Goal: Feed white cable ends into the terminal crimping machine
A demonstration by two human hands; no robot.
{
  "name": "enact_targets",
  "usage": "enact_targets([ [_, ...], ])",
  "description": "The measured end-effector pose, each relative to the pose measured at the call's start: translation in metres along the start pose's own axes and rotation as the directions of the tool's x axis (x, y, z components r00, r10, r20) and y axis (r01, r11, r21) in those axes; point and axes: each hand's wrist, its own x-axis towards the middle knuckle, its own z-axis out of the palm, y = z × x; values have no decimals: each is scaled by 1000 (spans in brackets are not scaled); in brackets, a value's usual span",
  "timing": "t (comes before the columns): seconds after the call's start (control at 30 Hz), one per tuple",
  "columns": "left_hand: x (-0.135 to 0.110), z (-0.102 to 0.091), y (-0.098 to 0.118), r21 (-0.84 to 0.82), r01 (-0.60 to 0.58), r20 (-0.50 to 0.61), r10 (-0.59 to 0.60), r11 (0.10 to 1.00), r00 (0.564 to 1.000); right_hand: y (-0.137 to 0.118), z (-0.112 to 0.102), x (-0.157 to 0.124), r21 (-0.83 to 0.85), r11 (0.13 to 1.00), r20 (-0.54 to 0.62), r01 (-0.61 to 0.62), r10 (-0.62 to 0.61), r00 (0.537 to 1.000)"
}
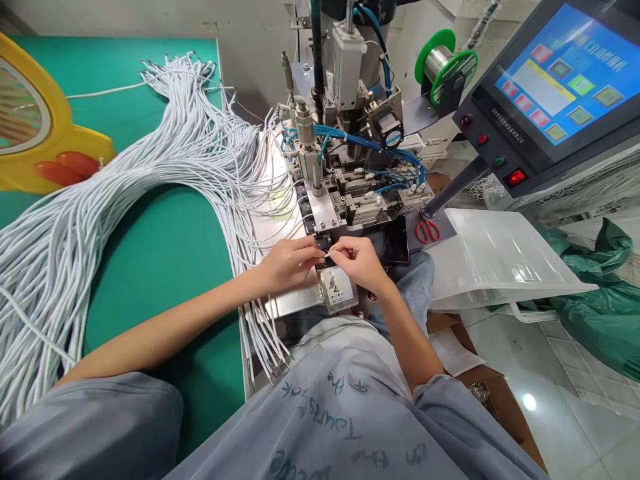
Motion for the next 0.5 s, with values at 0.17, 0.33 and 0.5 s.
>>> enact_targets([
  [0.17, -3, 9, 3, -33, 146, -25, -147, 989, 989, 10, 20, -10, 84, 996, -250, -16, 37, 968],
  [0.33, -2, 5, 4, 181, 58, 209, -96, 982, 973, 24, 14, -12, 9, 998, -272, -59, 59, 960],
  [0.5, 0, 4, -4, 371, -1, 352, -140, 929, 925, 47, -5, -4, 33, 985, -244, -172, 175, 954],
])
